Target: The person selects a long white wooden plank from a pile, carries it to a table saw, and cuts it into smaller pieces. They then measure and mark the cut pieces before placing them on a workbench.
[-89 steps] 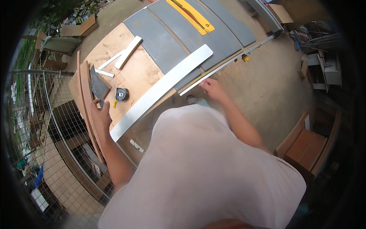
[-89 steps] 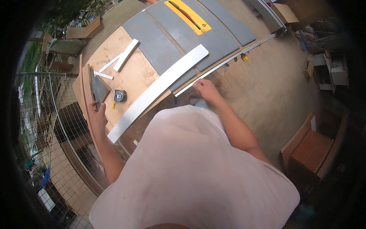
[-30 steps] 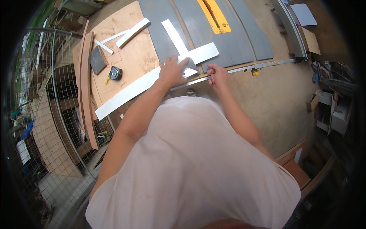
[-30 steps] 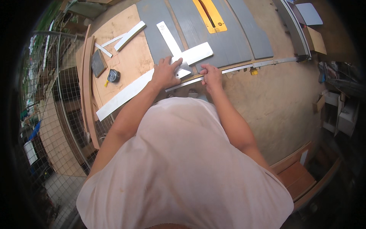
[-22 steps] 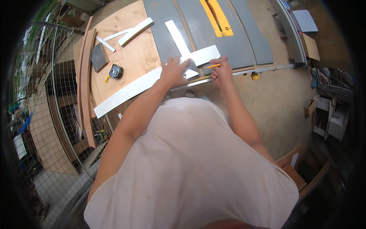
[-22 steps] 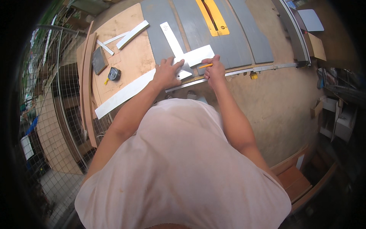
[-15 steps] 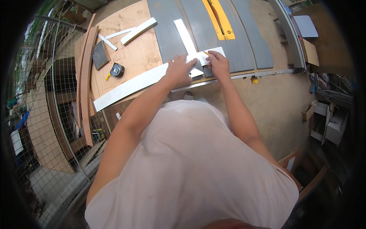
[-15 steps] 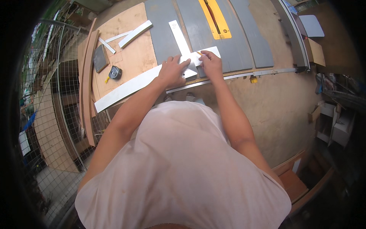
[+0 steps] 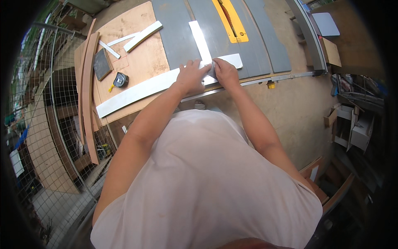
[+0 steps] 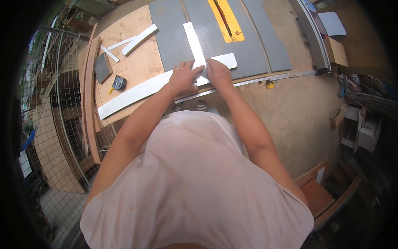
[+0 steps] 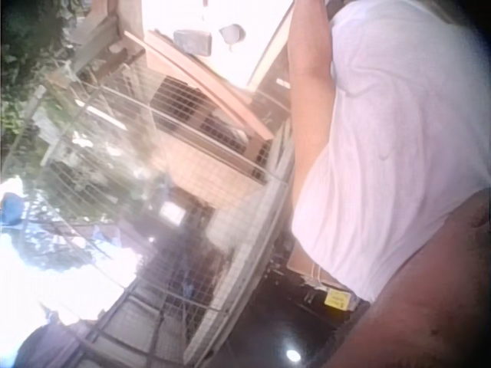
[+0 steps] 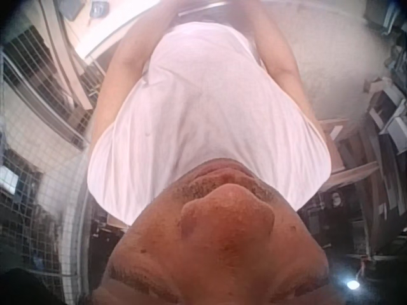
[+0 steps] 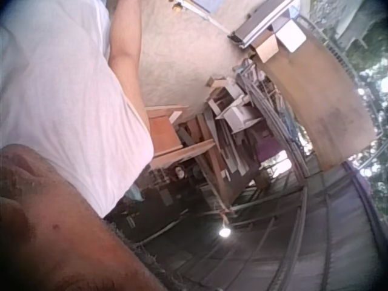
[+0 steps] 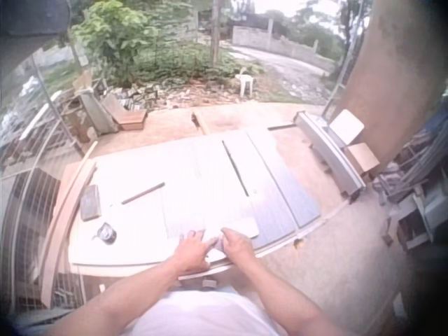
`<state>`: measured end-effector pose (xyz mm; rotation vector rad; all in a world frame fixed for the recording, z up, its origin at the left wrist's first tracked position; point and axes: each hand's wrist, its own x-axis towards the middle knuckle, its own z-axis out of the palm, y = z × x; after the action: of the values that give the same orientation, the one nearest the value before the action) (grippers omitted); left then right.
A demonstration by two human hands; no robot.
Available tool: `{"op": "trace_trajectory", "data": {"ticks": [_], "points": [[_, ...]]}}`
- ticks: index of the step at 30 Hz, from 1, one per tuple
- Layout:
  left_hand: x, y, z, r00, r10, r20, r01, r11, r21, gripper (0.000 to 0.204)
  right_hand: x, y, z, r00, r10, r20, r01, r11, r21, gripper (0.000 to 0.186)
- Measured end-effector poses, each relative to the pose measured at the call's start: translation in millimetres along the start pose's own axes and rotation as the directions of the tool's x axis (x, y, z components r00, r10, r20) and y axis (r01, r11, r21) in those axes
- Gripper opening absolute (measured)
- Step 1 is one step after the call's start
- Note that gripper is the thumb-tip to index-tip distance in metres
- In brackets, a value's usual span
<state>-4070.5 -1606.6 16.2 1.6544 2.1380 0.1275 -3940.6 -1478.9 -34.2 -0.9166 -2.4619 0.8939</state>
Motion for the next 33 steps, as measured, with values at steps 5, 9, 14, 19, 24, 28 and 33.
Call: {"op": "trace_trajectory", "data": {"ticks": [5,9,14,19,24,28,33], "points": [[1,4,-4,1.0,-0.003,0.019,0.003,1.0,-0.003,0.074,-12,4,-2,0.999,-0.021,0.029,0.023,0.998,-0.051,0.024],[5,-3,7,1.0,-0.005,-0.003,0.005,1.0,0.021,0.082,-43,-3,-34,0.917,0.171,0.359,-0.056,0.949,-0.31,0.025],[4,-1,6,0.999,-0.029,0.016,0.029,0.999,0.027,0.083,-84,-2,-52,0.881,0.387,0.272,-0.425,0.9,0.098,0.03],[6,-3,3,0.999,0.037,0.013,-0.038,0.999,0.005,0.08,-78,24,-9,0.85,0.515,0.11,-0.522,0.795,0.309,0.029],[5,-9,6,0.998,0.059,-0.007,-0.059,0.998,0.011,0.08,-69,1,7,0.909,0.397,0.128,-0.417,0.873,0.254,0.027],[6,-12,10,0.997,0.071,-0.027,-0.071,0.997,0.017,0.08,-67,-2,4,0.895,0.405,0.187,-0.441,0.864,0.241,0.026],[7,-13,11,0.996,0.083,-0.031,-0.083,0.996,0.022,0.079,-65,1,6,0.896,0.401,0.191,-0.439,0.866,0.241,0.025]]}}
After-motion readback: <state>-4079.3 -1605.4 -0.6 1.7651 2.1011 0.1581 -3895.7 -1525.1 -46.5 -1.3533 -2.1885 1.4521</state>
